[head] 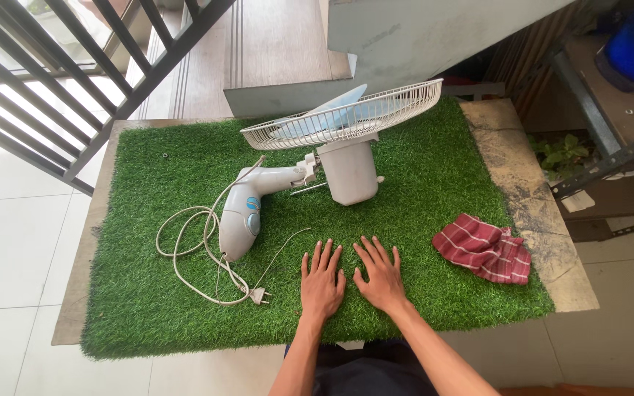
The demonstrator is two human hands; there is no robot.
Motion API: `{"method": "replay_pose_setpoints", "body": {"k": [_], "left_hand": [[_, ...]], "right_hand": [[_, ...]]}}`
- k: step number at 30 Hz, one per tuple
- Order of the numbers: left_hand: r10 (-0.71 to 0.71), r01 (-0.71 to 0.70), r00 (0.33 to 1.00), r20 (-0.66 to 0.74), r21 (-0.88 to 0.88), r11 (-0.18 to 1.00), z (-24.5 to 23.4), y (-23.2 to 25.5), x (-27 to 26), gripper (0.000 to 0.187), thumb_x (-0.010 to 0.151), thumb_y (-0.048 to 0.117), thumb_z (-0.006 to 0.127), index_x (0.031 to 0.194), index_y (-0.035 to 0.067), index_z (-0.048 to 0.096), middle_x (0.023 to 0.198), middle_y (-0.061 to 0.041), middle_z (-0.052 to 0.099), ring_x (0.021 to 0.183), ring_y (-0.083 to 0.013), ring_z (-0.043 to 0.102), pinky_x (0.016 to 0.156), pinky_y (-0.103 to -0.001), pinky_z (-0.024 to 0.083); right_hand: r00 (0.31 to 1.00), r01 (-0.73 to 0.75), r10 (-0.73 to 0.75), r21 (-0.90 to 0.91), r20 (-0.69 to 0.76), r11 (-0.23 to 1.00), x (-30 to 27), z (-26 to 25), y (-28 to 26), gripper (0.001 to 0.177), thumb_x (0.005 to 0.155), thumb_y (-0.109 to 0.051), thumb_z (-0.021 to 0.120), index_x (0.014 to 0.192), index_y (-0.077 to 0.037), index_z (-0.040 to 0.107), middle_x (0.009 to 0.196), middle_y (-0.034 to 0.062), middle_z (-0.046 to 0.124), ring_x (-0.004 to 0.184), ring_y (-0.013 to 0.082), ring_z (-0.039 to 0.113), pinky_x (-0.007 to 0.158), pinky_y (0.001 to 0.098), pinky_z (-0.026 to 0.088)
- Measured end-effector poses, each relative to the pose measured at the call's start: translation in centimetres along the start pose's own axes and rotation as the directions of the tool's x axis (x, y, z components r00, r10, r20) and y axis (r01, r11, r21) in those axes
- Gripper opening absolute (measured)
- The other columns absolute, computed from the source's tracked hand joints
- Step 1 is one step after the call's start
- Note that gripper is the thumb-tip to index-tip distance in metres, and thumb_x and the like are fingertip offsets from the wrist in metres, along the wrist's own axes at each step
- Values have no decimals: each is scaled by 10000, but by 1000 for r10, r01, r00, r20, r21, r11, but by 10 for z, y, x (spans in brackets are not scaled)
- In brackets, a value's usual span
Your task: The person disassembles a white table fan by removing the front grille, unscrewing the central nut, and detaching the fan blades. They then remove the rear grille and use a screwdriver to loosen a screw on the motor housing.
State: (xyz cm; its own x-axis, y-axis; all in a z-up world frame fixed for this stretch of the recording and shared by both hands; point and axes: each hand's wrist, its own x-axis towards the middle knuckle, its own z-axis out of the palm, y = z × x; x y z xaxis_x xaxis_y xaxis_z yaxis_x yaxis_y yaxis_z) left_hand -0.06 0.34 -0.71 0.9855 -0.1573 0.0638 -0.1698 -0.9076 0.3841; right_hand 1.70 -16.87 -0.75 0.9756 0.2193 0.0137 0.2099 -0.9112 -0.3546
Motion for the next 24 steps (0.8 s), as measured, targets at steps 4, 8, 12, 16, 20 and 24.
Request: {"method": "replay_pose_setpoints", "body": {"k": [4,8,12,16,20,24], "left_hand": [[2,-2,999,54,0,1000,0,-1,4,592,999,344,415,1569,206,332,1677,-39,209,1556,-229,126,1247,-503,40],[-16,18,994,110,-19,1000,-3,-2,3,614,990,352,413,1578,211,309,1688,-31,175,1562,-223,91,1252,-498,15],[-17,23,991,134,-43,999,-7,-3,5,637,980,354,426,1587,214,295,1697,-20,161,1569,-213,73,1261,-489,7],[-20,29,989,149,-58,998,-8,-3,5,656,972,355,439,1593,216,280,1696,-19,151,1569,-208,59,1254,-494,-9],[-25,39,987,160,-83,996,-11,-4,6,664,962,352,459,1589,217,286,1700,-15,155,1574,-203,55,1260,-491,-15],[-20,45,986,163,-151,987,-14,-5,6,670,941,326,503,1575,211,319,1694,-14,168,1575,-195,60,1263,-489,-20]], "right_hand": [[996,-32,11,242,87,970,35,-42,-2,568,981,-297,540,1518,-178,400,1616,86,373,1496,267,339,1238,579,215],[938,179,-14,450,-346,875,89,-120,-9,586,965,-183,543,1514,-111,350,1542,217,340,1226,304,558,862,398,589],[798,299,-50,323,-601,898,134,-204,-33,636,920,-85,603,1518,-122,391,1555,193,352,1046,222,643,630,228,599],[808,335,-175,194,-563,922,151,-247,-51,688,853,-6,659,1499,-144,469,1543,136,385,937,224,686,742,296,597],[849,285,-142,215,-510,934,145,-247,-59,631,831,-12,674,1425,-138,506,1475,107,404,890,225,706,723,316,621],[852,271,-91,286,-516,919,132,-243,-57,595,810,-18,683,1376,-135,539,1457,97,425,923,235,705,700,333,635]]}}
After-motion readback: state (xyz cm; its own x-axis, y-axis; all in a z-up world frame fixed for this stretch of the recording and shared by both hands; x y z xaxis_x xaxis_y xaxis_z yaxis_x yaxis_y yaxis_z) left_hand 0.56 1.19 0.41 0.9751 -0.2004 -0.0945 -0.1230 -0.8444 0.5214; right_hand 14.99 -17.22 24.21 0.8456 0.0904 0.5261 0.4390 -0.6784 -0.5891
